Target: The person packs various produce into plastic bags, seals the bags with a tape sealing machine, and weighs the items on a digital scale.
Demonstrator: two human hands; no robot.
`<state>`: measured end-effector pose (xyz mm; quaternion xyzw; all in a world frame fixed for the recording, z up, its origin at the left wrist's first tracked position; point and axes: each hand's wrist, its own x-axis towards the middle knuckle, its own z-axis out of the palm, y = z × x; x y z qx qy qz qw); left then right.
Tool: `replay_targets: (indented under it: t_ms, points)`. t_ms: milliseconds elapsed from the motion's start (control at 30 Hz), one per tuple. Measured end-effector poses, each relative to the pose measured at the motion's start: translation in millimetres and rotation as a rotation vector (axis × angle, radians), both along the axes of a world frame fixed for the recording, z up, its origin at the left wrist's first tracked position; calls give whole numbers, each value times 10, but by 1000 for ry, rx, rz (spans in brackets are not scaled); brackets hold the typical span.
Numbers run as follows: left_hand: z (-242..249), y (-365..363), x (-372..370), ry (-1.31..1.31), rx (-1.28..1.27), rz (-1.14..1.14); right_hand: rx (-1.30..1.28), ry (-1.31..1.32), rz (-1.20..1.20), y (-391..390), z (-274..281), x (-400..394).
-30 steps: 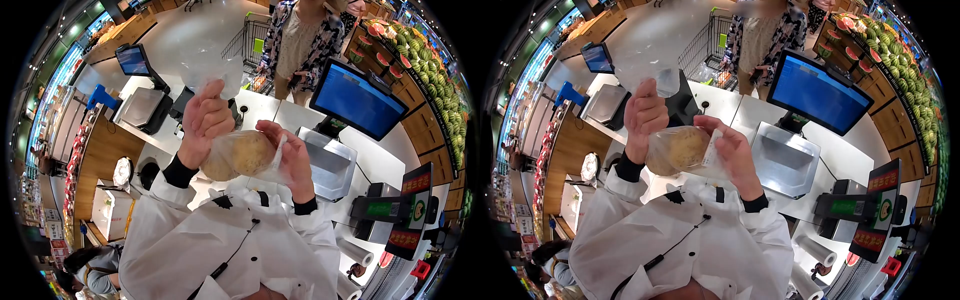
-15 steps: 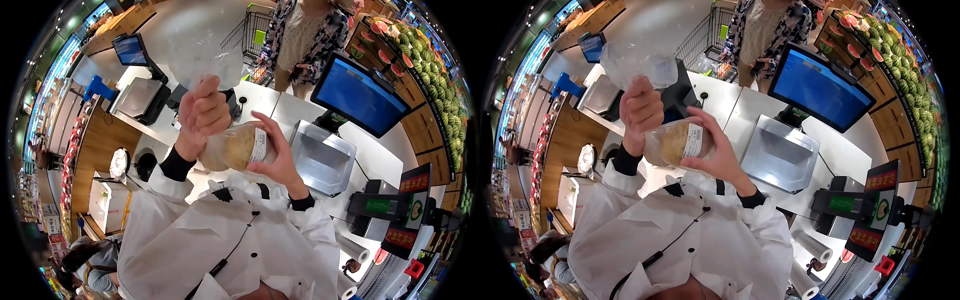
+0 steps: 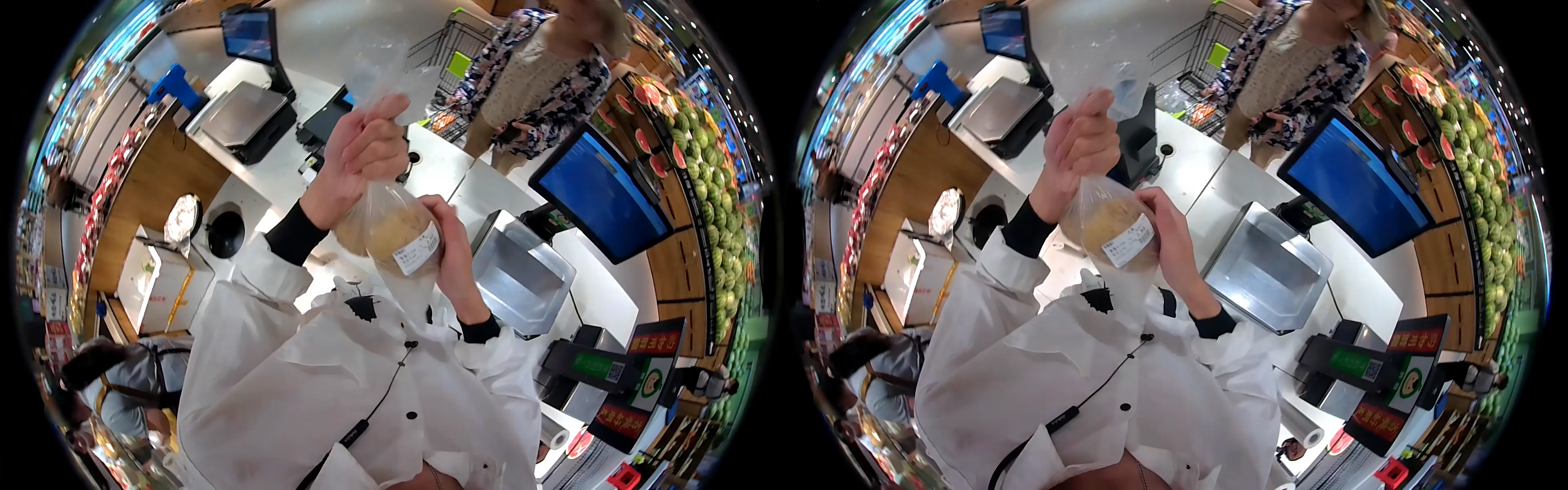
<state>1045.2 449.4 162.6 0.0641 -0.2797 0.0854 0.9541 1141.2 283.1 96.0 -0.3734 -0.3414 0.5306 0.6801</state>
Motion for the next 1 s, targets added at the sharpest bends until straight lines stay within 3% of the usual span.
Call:
replay_targets:
  t_ms: [33,100,167,233,500,1000]
  points:
    - [0,23,-33,1,-10,23,-10,1,23,-32,64,-78]
    - [12,65,-90,-53,-29,3,118,-604,-149,-78,250,-232]
    - [7,70,-149,-42,-59,13,17,-564,-139,-39,304,-393]
    - [-25,78,-192,-34,-104,2,118,-793,-303,59,214,-481]
    - [-164,234,-377,-16,-237,1,74,-843,-211,227,164,-587]
    - [-139,365,-676,79,-275,-22,10,-686,-150,396,47,-827]
